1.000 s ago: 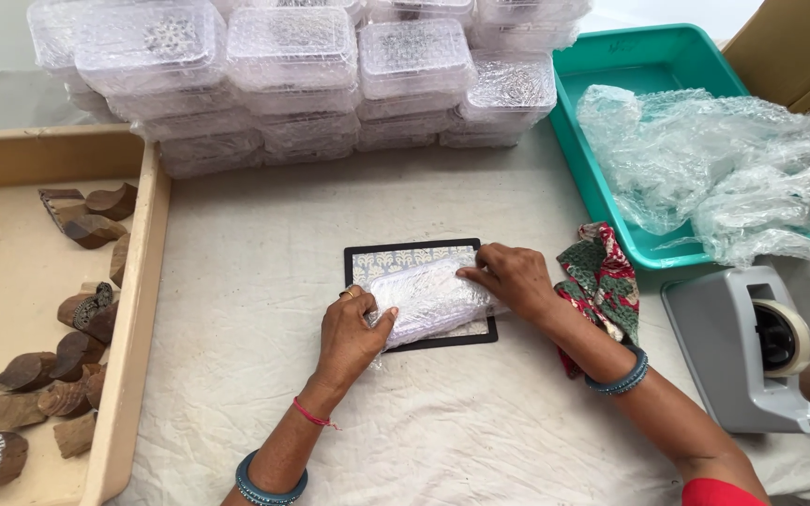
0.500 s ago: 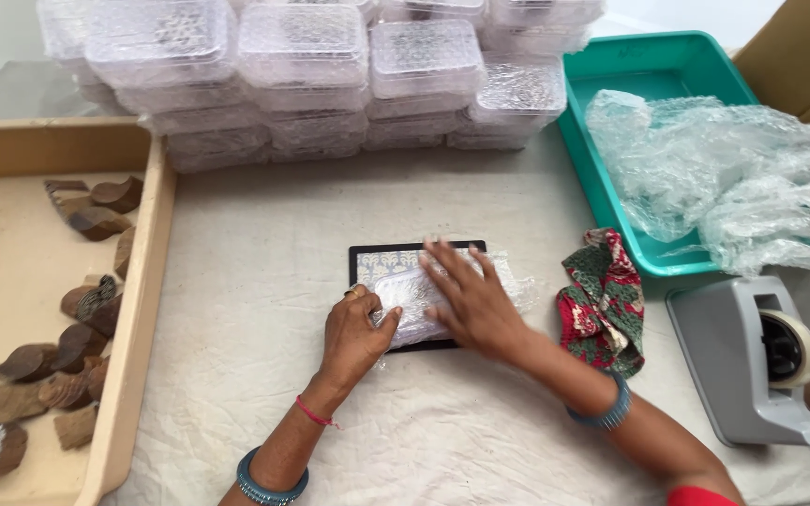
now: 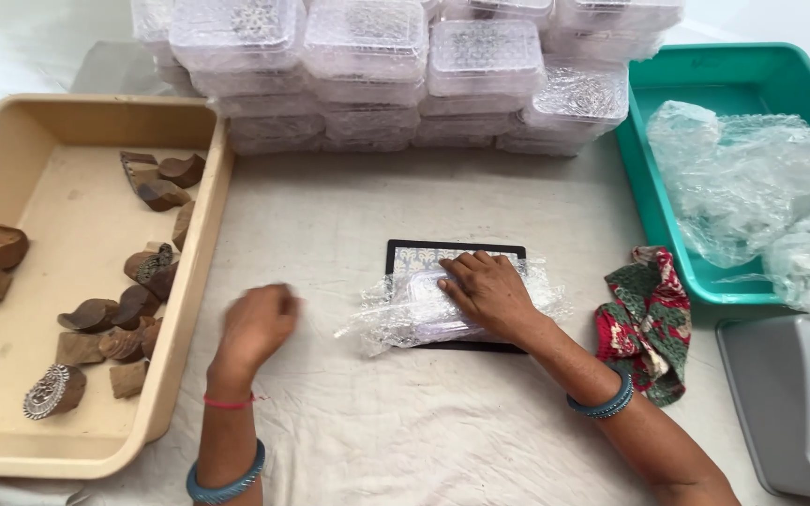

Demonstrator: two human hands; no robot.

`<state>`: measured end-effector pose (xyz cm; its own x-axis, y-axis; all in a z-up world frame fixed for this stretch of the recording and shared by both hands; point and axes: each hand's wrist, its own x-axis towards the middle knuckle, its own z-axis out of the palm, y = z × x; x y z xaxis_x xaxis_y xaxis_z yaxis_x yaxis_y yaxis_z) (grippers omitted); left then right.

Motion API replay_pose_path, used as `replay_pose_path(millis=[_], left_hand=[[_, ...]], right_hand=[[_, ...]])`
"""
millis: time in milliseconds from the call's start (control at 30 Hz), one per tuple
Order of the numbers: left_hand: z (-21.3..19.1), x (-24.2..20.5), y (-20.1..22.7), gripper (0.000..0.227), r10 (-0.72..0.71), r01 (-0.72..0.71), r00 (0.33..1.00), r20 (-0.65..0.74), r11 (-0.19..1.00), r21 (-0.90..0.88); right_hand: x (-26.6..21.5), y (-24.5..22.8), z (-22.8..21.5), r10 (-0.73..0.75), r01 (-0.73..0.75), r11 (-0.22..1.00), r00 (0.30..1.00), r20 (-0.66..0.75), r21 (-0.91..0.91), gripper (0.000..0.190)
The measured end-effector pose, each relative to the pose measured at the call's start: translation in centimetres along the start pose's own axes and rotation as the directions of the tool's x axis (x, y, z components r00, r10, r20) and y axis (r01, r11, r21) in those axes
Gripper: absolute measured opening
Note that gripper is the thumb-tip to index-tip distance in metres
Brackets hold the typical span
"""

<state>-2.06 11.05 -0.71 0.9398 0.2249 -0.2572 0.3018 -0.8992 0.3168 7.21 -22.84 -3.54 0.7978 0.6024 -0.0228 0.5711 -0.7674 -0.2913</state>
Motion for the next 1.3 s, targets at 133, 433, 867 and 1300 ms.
replay_pose_path(millis=[133,433,867,1300], left_hand=[[1.2,-3.3,4.0,0.017,-0.005,0.009,0.875,-0.484,1.000,0.007],[8.8,-2.8,14.1,0.068,0.568,-0.566,0.756,-0.325,0.817,0.112],[11.4,-2.2,12.8,0.064,0.398,-0.459,0.861,-0.316,0.877,-0.146],[11.3,-3.3,13.4,0.052,0.639,-0.657,0.672,-0.374,0.747,0.096]], right_hand=[[0.3,0.8,1.1,-0.066,0.062,0.997,0.993,-0.100,-0.046,0.051],[0.3,0.4,0.6,0.044,-0.044,0.999,0.999,-0.028,0.010,0.046],[0.1,2.7,0.3,0.109,-0.023,0.871,0.983,-0.148,0.491,0.035],[0.2,2.2,-0.3,0.271,-0.233,0.791,0.962,0.017,0.566,0.036]])
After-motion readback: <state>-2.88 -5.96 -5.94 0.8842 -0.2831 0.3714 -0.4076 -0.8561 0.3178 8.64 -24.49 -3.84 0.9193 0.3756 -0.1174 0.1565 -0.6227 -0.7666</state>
